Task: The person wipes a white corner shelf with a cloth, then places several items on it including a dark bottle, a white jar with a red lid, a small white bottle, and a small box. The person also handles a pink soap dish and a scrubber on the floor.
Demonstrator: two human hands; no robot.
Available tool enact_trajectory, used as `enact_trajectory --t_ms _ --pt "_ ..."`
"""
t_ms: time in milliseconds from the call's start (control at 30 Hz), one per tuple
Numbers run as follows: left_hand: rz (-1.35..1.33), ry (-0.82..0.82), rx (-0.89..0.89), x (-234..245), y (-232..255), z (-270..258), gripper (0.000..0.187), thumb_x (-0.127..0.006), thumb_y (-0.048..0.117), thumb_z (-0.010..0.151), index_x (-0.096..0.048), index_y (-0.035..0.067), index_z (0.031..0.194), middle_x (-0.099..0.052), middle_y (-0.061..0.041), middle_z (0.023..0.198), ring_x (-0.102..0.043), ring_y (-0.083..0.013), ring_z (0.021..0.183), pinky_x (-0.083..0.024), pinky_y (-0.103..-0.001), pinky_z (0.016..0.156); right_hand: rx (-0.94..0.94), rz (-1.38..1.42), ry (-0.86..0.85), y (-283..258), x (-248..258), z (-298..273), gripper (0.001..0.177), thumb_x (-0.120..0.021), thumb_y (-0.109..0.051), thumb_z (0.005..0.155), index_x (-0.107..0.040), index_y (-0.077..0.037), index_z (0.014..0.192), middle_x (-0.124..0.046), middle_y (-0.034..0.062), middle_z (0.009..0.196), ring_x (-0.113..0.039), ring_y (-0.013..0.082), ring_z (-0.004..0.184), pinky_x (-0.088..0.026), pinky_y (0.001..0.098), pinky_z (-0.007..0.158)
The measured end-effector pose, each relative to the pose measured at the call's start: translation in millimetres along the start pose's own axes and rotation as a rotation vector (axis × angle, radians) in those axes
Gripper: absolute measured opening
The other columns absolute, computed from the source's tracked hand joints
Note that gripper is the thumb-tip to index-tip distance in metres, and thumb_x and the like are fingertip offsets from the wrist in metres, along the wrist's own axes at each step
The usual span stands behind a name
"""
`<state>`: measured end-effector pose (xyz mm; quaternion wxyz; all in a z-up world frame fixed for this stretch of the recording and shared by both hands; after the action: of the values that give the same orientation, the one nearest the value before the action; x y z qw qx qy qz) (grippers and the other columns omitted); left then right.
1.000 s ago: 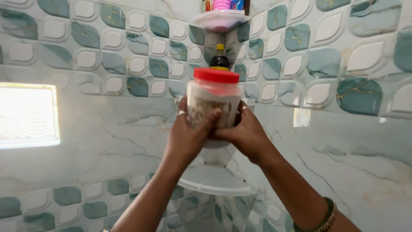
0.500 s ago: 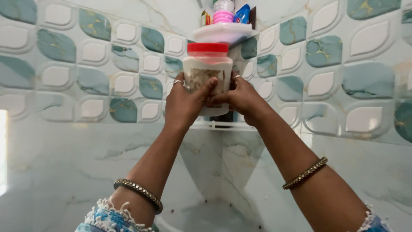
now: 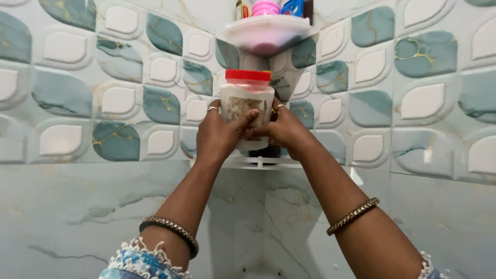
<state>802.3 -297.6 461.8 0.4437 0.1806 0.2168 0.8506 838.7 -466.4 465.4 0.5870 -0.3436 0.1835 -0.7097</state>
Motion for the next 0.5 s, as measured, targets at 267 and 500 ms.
enact_trajectory --t_ms 267,500 --pt "0.107 0.008 0.049 -0.4 -33.4 0.8 0.09 -0.082 0.065 0.065 -0.06 0.007 0.129 -0.079 -0.015 0.097 -0.078 -0.0288 0.089 -0.059 -0.04 0.078 -0.03 -0.091 -0.04 27.5 -20.3 8.5 0.073 -0.086 -0.017 0.067 -0.056 -0.012 0.133 -0.075 0.0028 0.103 -0.07 0.0125 0.085 -0.055 0.0306 0.065" --pt "0.227 0.059 0.005 -4.0 -42.1 -9.7 0.087 -0.081 0.066 0.069 -0.061 0.003 0.125 -0.077 -0.02 0.095 -0.076 -0.0358 0.09 -0.058 -0.045 0.078 -0.009 -0.311 -0.037 41.9 -21.8 18.9 0.056 -0.09 -0.023 0.068 -0.066 -0.006 0.116 -0.077 0.0055 0.099 -0.071 0.0151 0.083 -0.057 0.0313 0.07"
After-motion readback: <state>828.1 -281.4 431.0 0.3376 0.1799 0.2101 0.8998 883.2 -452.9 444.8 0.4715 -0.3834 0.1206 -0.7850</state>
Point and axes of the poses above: each hand's wrist, its own z-axis towards the middle knuckle, its own x-axis out of the back of the hand, y = z × x, the point moved 7 cm from there along z, towards the middle knuckle
